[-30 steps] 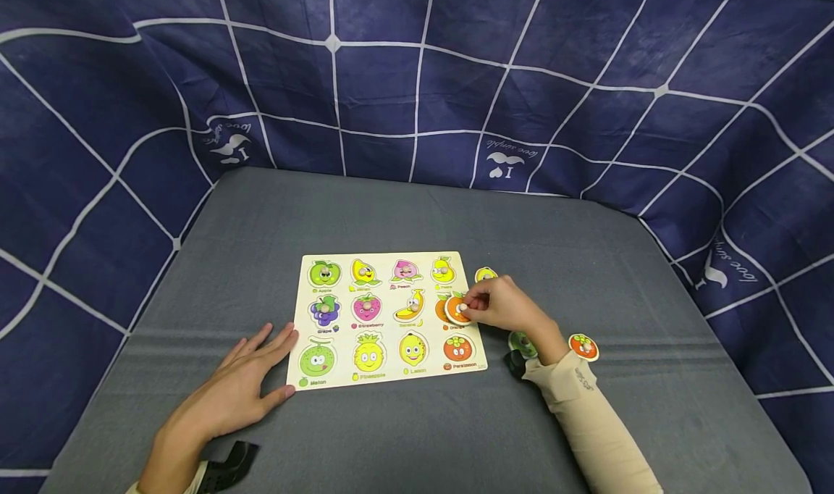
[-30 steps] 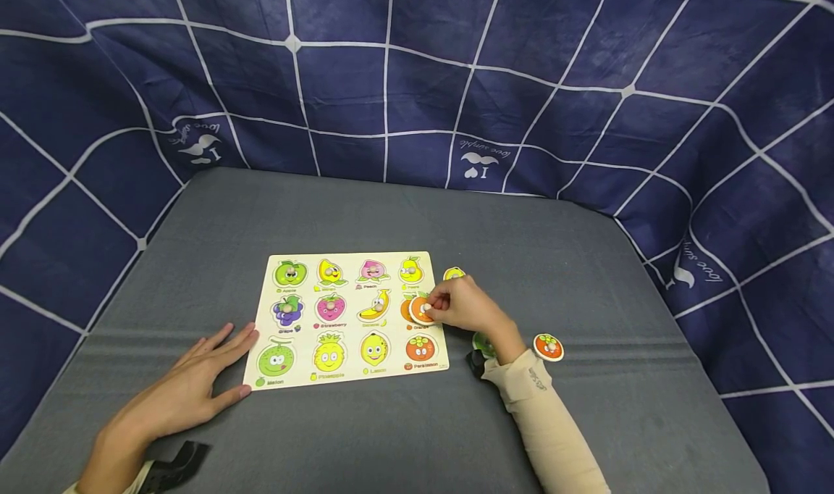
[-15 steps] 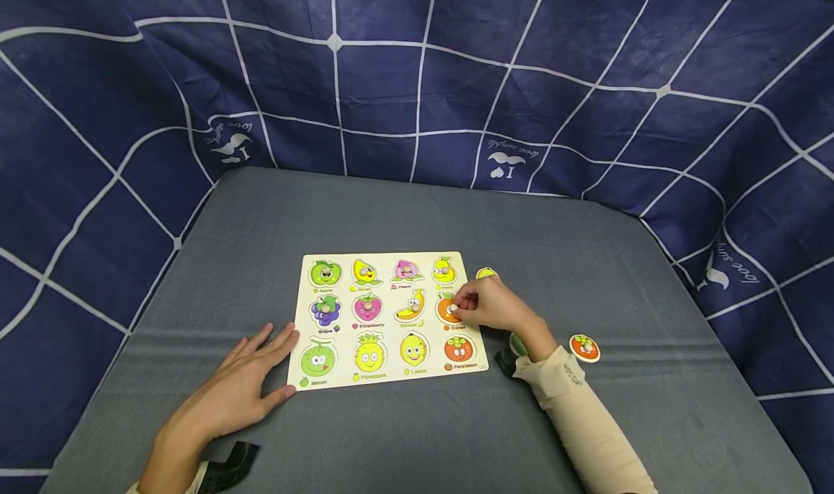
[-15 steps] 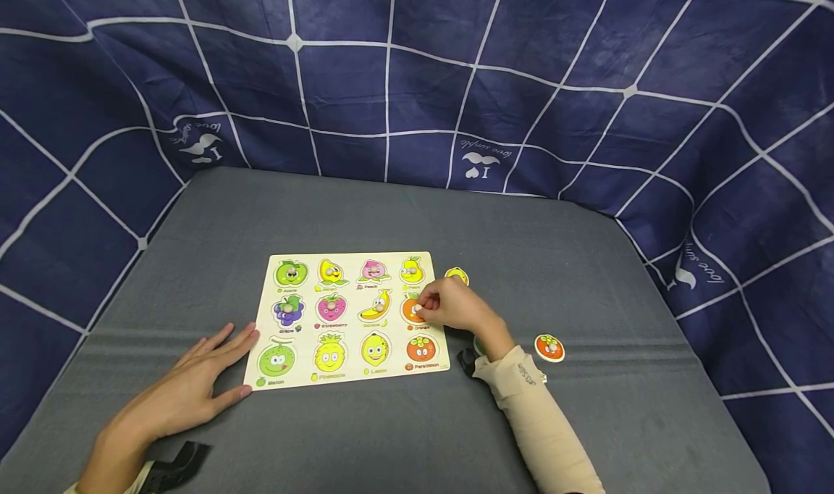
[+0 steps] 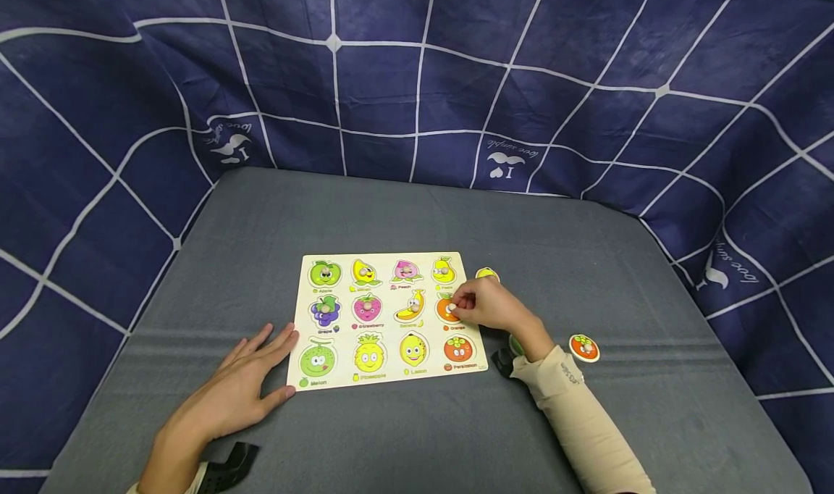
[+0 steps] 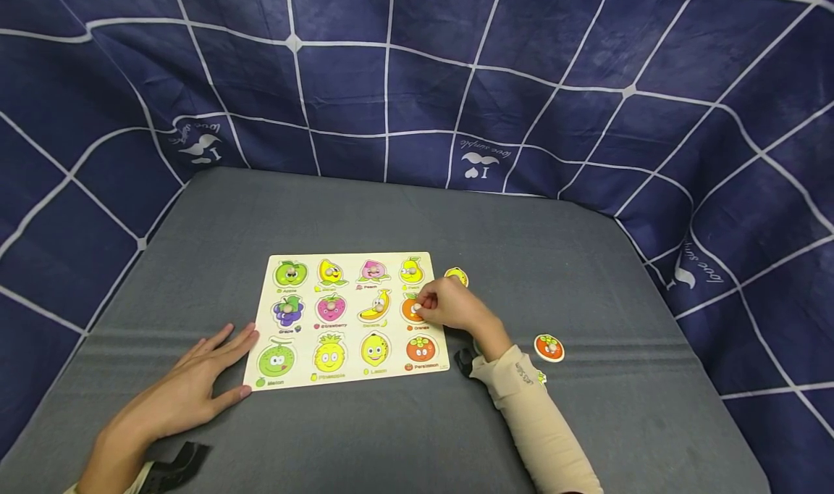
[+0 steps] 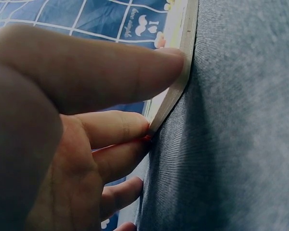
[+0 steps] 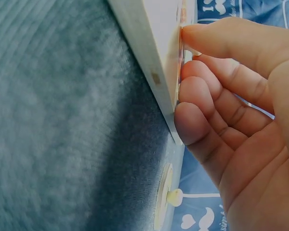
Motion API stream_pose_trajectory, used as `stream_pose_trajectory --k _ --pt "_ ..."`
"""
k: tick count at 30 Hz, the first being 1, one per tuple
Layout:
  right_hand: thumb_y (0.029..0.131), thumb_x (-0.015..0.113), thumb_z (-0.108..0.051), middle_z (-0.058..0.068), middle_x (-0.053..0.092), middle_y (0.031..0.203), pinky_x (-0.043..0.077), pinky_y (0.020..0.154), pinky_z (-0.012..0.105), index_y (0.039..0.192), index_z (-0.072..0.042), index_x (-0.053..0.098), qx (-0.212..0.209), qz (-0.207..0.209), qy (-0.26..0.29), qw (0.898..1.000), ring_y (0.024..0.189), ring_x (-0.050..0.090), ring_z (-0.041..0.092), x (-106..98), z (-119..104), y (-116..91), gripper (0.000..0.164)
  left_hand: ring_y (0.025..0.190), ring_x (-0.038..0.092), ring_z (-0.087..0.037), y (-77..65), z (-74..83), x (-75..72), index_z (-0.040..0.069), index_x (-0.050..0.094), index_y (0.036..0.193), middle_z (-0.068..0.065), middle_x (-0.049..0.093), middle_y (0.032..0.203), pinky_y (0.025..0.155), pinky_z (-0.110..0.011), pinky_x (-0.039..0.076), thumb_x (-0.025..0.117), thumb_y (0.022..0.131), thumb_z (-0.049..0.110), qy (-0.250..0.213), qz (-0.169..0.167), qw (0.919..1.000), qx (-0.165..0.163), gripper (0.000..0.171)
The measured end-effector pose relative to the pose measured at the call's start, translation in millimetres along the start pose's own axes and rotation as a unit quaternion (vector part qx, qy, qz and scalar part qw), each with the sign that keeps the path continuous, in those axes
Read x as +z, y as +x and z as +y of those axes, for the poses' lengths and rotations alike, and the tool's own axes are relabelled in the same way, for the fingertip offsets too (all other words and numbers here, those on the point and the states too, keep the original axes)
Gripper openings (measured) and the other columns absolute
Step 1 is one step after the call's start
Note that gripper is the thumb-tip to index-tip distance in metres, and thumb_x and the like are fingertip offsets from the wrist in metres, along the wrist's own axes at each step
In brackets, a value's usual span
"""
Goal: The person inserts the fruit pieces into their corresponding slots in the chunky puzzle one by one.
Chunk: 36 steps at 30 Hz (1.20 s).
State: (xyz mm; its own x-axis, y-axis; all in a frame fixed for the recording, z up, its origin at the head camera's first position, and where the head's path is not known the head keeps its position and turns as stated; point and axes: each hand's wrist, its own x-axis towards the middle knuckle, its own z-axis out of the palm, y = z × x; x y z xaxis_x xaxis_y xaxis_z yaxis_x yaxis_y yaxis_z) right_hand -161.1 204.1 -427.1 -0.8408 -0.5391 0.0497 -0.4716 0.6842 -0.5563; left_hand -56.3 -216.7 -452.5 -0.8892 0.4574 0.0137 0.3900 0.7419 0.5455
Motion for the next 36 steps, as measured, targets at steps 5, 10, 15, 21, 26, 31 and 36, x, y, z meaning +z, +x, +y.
stream_pose_trajectory --k 5,10,15,21,26,31,36 --pt "0.082 0.081 -0.010 -0.010 0.061 0.066 0.047 0.053 0.020 0.081 -0.010 0.073 0.003 0.002 0.008 1.000 0.059 0.054 0.002 0.8 1.8 -0.5 0.007 0.141 0.026 -0.050 0.3 0.3 -0.7 -0.002 0.043 0.147 -0.018 0.037 0.154 0.108 -0.068 0.017 0.080 0.083 0.024 -0.003 -0.003 1.0000 -0.003 0.079" --pt "0.080 0.083 -0.013 -0.010 0.062 0.067 0.048 0.054 0.021 0.082 -0.010 0.075 0.016 0.000 0.016 1.000 0.059 0.055 0.003 -1.3 5.1 -1.5 0.009 0.141 0.027 -0.050 0.8 0.9 0.2 -0.001 0.044 0.147 -0.017 0.038 0.154 0.107 -0.069 0.019 0.080 0.082 0.024 0.000 -0.002 1.0000 -0.001 0.079" --pt "0.077 0.086 -0.015 -0.011 0.061 0.066 0.046 0.053 0.021 0.080 -0.012 0.075 0.030 0.028 0.023 0.999 0.059 0.055 0.005 -11.9 6.4 -5.0 0.012 0.141 0.027 -0.049 0.7 1.9 0.6 0.000 0.044 0.147 -0.016 0.038 0.154 0.107 -0.069 0.019 0.081 0.083 0.024 0.004 -0.002 1.0000 -0.002 0.078" --pt "0.079 0.082 -0.009 -0.004 0.063 0.069 0.046 0.054 0.022 0.083 -0.006 0.075 0.046 0.085 0.033 0.995 0.060 0.055 0.009 -31.4 7.2 -10.8 0.008 0.141 0.027 -0.049 0.4 1.0 -0.4 -0.001 0.044 0.147 -0.017 0.038 0.154 0.108 -0.068 0.019 0.081 0.082 0.023 0.002 -0.001 1.0000 -0.002 0.079" --pt "0.081 0.080 -0.008 -0.001 0.066 0.071 0.047 0.054 0.021 0.083 -0.003 0.076 0.066 0.134 0.024 0.988 0.061 0.056 0.010 -44.9 11.6 -16.1 0.008 0.141 0.025 -0.049 0.4 0.8 -0.9 -0.002 0.042 0.148 -0.018 0.036 0.154 0.109 -0.068 0.017 0.080 0.082 0.023 -0.004 -0.007 0.9999 -0.007 0.079" --pt "0.081 0.080 -0.005 0.000 0.066 0.069 0.045 0.053 0.020 0.084 -0.001 0.076 0.071 0.158 0.014 0.985 0.060 0.056 0.009 -50.6 21.2 -18.9 0.006 0.140 0.027 -0.050 0.0 1.1 -0.6 -0.002 0.043 0.147 -0.018 0.037 0.154 0.108 -0.068 0.018 0.081 0.082 0.022 -0.002 -0.001 1.0000 -0.003 0.079" --pt "0.080 0.081 -0.005 0.000 0.067 0.069 0.045 0.052 0.020 0.084 0.000 0.076 0.078 0.161 0.013 0.984 0.060 0.057 0.010 -52.2 30.8 -20.3 0.008 0.141 0.026 -0.049 0.8 1.4 -0.7 -0.001 0.043 0.148 -0.018 0.037 0.154 0.108 -0.068 0.018 0.081 0.082 0.024 0.000 -0.005 1.0000 -0.007 0.080"
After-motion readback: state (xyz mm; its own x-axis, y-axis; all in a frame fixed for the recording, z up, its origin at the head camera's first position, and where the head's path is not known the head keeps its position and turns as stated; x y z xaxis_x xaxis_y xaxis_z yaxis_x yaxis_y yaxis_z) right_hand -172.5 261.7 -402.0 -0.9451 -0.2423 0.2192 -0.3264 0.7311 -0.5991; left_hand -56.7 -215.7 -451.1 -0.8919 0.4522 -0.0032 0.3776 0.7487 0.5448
